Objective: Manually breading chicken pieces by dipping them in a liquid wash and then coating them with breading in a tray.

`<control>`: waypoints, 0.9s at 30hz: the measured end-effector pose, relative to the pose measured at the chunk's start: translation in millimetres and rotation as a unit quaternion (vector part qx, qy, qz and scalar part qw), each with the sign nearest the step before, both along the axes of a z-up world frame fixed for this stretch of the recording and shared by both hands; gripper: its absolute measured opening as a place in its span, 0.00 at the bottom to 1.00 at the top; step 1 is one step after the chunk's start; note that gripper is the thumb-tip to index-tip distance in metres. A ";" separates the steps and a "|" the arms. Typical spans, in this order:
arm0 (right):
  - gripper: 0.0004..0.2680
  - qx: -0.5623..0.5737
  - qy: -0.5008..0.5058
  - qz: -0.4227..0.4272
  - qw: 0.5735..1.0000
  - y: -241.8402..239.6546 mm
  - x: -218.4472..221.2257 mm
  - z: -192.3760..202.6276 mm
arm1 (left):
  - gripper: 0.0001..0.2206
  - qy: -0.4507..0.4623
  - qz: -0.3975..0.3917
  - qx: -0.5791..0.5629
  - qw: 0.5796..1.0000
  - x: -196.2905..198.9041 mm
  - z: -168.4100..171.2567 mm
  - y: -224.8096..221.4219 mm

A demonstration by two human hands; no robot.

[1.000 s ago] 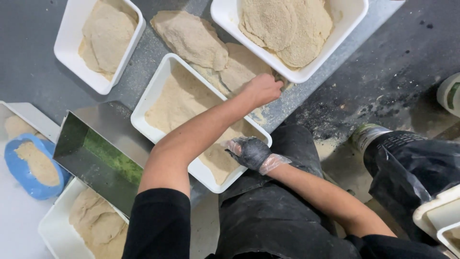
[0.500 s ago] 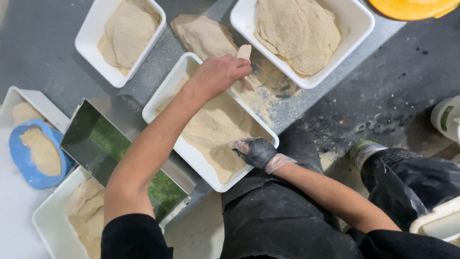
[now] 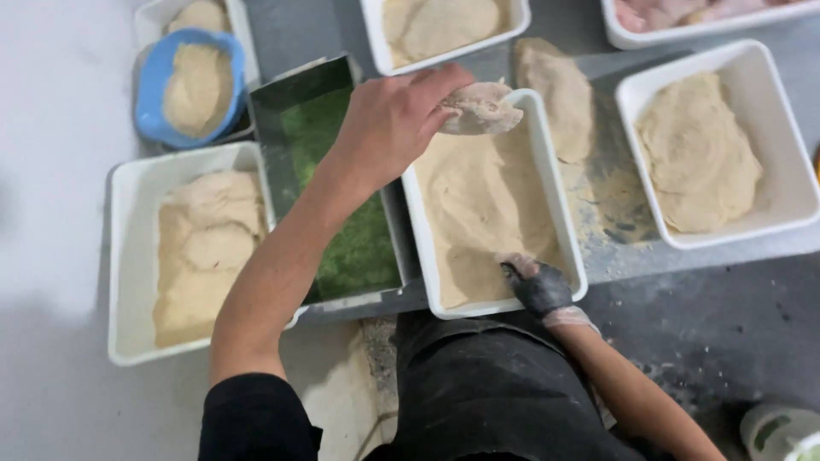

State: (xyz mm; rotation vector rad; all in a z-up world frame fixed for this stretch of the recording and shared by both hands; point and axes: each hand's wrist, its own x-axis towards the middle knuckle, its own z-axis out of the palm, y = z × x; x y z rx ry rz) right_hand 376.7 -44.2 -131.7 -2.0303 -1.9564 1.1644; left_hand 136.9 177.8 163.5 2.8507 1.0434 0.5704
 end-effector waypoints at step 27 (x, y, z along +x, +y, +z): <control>0.12 -0.083 -0.083 -0.099 0.988 15.7 -14.5 4.8 | 0.22 0.026 0.379 -0.442 0.813 -235.0 -286.6 -37.2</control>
